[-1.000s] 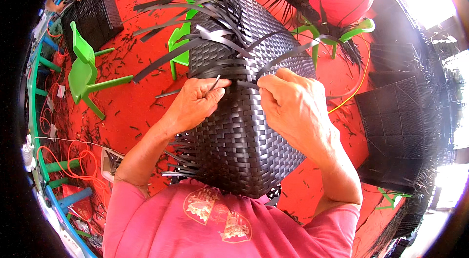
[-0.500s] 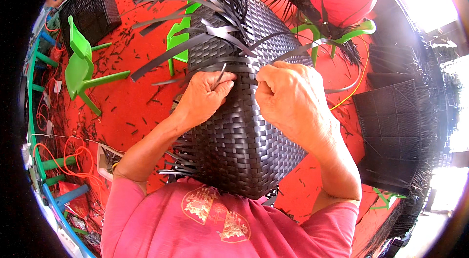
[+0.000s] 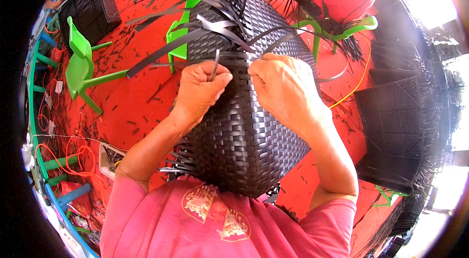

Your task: The person weaves a black plastic basket by hand, interlacing black plastic strips through the vertical frame. They repeatedly pull strips through the weave and press the structure to tighten it. The task continues throughout the clip without finishing the basket.

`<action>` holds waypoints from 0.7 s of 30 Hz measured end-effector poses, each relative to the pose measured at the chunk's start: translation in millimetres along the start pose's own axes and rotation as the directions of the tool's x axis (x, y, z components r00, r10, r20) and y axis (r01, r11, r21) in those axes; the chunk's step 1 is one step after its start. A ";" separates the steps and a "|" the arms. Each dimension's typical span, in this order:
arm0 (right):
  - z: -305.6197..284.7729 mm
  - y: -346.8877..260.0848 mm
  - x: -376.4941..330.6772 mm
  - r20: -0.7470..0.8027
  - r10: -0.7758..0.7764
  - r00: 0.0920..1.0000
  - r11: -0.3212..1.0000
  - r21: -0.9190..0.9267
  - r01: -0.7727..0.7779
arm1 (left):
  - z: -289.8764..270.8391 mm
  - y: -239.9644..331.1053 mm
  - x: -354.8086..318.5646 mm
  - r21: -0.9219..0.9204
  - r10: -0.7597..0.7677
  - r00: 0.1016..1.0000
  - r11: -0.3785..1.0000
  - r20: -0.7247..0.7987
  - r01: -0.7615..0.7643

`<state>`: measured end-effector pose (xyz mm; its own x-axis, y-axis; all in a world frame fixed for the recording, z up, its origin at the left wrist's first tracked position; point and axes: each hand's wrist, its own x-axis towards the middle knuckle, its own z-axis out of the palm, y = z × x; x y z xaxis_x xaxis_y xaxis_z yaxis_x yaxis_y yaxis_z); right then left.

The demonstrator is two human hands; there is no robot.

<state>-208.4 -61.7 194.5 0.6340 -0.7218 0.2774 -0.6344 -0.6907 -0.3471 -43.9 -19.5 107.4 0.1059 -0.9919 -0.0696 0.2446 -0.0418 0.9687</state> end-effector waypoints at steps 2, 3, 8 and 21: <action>-12.0 -17.1 -4.9 -0.073 -0.131 0.989 0.969 -0.221 0.112 | -6.0 4.4 -6.3 -0.053 0.044 0.997 0.998 -0.058 -0.047; -17.5 -26.5 -6.7 -0.097 -0.208 0.973 0.929 -0.330 0.166 | -15.2 14.6 -14.9 -0.058 0.087 0.992 0.994 -0.088 -0.092; -16.5 -44.0 -5.1 -0.206 -0.208 0.956 0.962 0.133 0.238 | -37.8 61.8 -58.8 0.012 0.252 0.966 0.968 -0.057 -0.252; 16.2 -36.5 13.0 0.052 -0.041 0.998 0.999 0.016 0.041 | -51.0 -12.7 -25.5 0.163 -0.024 0.989 0.987 0.149 -0.001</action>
<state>-169.8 -45.1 196.3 0.6818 -0.6893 0.2449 -0.6011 -0.7187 -0.3496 -0.5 12.4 84.7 -0.0446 -0.9974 -0.0562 0.0842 -0.0598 0.9947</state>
